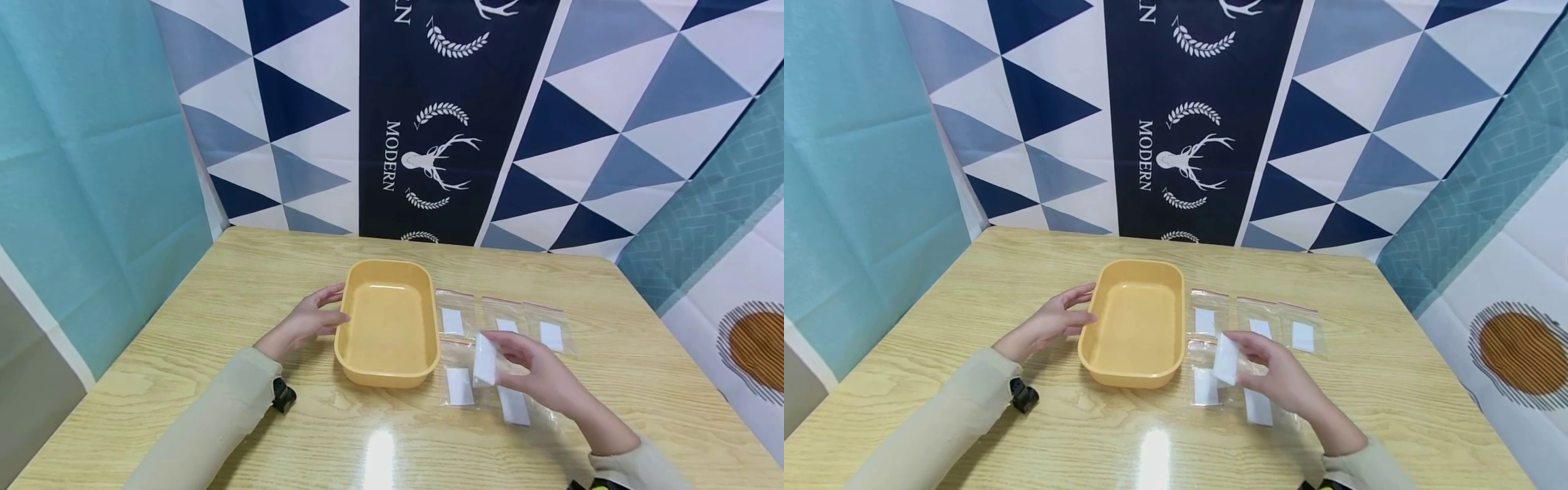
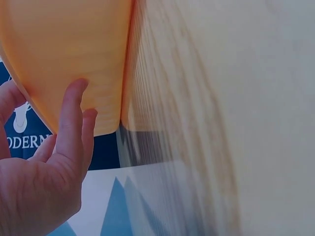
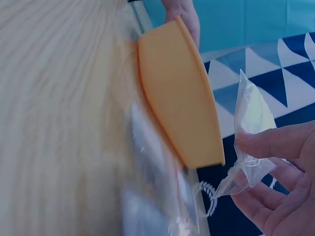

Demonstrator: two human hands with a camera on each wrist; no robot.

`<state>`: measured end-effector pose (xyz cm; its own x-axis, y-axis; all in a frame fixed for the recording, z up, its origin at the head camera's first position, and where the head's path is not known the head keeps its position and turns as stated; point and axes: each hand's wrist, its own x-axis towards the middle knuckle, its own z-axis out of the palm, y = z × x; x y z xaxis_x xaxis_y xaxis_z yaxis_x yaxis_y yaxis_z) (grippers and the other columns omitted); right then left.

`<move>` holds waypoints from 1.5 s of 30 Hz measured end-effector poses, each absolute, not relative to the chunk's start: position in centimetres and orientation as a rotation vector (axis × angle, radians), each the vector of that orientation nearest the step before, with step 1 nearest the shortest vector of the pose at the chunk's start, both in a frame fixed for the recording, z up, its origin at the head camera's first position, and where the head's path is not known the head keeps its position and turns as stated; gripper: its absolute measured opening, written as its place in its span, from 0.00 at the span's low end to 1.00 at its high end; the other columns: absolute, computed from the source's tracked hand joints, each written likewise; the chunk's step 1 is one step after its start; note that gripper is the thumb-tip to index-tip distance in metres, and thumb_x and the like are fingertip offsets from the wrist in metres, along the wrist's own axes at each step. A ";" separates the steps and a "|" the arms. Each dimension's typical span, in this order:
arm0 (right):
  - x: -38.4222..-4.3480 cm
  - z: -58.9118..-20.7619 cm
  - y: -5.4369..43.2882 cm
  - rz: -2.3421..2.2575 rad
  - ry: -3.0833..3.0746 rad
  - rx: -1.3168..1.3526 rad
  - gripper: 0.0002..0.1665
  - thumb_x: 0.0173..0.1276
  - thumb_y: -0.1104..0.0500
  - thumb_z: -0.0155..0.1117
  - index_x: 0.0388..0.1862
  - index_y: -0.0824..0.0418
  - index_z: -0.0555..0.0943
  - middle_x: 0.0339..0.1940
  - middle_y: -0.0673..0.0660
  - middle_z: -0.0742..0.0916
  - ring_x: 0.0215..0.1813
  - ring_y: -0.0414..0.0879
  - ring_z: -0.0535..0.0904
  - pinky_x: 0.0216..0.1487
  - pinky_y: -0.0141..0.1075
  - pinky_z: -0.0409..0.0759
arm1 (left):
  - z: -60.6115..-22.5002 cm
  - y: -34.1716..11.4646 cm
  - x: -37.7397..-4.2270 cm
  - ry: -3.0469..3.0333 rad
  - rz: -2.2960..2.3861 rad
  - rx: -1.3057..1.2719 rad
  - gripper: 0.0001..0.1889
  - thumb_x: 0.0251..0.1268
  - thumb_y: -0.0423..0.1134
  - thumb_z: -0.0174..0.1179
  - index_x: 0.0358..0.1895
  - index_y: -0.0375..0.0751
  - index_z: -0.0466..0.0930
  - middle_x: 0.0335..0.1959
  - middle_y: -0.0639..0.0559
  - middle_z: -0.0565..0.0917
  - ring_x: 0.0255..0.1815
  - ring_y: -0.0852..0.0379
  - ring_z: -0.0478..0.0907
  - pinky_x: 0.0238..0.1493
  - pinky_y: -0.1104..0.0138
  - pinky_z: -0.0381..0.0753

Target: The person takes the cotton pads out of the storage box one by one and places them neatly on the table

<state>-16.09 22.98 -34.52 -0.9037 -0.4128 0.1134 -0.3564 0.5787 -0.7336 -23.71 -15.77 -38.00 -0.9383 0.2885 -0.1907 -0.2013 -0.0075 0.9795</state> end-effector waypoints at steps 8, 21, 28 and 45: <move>-14.7 -35.5 25.7 -1.277 2.770 -0.754 0.36 0.51 0.69 0.71 0.61 0.64 0.72 0.58 0.62 0.77 0.55 0.30 0.70 0.53 0.18 0.69 | -38.0 -15.8 -23.5 1.944 2.010 0.086 0.39 0.57 0.24 0.59 0.72 0.41 0.53 0.68 0.39 0.58 0.53 0.42 0.74 0.50 0.57 0.79; -14.0 -36.7 29.8 -1.195 2.838 -0.861 0.38 0.48 0.69 0.73 0.61 0.63 0.73 0.59 0.47 0.76 0.57 0.24 0.67 0.52 0.15 0.67 | -38.0 -15.8 -23.6 1.926 2.027 0.074 0.39 0.57 0.24 0.59 0.72 0.43 0.54 0.68 0.40 0.59 0.51 0.43 0.76 0.49 0.58 0.80; -14.0 -36.8 32.8 -1.099 2.870 -0.895 0.39 0.48 0.71 0.72 0.62 0.63 0.72 0.61 0.46 0.76 0.57 0.23 0.65 0.52 0.13 0.65 | -38.0 -15.8 -23.7 1.942 2.019 0.099 0.39 0.57 0.24 0.59 0.72 0.41 0.53 0.68 0.38 0.58 0.52 0.43 0.75 0.49 0.57 0.80; -15.2 -37.7 36.5 -0.924 2.866 -0.969 0.41 0.45 0.73 0.71 0.62 0.60 0.73 0.60 0.45 0.76 0.59 0.22 0.62 0.54 0.11 0.60 | -38.0 -15.7 -23.9 1.950 2.006 0.080 0.39 0.57 0.24 0.59 0.72 0.42 0.53 0.68 0.39 0.59 0.53 0.42 0.75 0.49 0.57 0.80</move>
